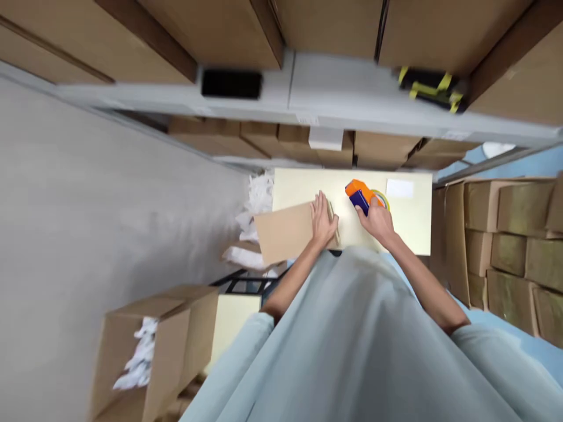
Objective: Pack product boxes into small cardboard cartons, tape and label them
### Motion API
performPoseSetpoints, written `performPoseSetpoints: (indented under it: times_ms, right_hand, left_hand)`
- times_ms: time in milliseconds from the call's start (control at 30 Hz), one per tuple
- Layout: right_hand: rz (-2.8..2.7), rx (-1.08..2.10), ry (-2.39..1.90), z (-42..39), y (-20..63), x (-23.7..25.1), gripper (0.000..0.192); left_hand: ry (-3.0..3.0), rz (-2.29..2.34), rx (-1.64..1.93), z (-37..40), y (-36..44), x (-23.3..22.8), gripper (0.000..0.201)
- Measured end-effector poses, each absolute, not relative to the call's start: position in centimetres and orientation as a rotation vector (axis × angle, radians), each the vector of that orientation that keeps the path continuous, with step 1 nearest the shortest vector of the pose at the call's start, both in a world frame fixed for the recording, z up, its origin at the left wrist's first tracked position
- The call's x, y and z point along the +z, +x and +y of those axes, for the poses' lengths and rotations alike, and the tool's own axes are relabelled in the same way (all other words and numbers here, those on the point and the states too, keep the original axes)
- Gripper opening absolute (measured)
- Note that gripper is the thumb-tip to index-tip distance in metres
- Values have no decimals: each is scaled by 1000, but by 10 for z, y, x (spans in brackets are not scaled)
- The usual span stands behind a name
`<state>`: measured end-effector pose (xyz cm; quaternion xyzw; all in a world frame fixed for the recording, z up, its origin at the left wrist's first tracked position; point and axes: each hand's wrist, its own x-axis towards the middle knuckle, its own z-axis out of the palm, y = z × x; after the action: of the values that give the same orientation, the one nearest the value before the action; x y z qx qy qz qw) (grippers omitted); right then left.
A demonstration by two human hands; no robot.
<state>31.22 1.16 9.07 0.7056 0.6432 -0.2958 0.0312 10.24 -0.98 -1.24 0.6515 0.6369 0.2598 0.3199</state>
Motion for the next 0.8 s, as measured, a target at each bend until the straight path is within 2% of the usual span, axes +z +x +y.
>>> performPoseSetpoints:
  times_ms: [100,200,300,400,600,800]
  right_hand:
    - [2094,-803,2281,45,303,130,62]
    - [2437,-620,2235,93,296,169,56]
    - [2676,-387,2125,150,288,200,52]
    - [2660,-262,2079,202,276,218,51]
    - [2464,-294,2016,253,264,215,54]
    - [2696,-166,2205,218,269,182,77]
  left_hand:
    - [1919,1549,861,21,105,26,100]
    - [2175,1365,1038,71,113,79,100]
    - [2250,1311,1079,126,122,121,97]
    - [2204,1342,1078,161,124,141,96]
    - [2093,1423,1048,127,88,129,92]
    - [1726,1687,912,33,-4,67,83]
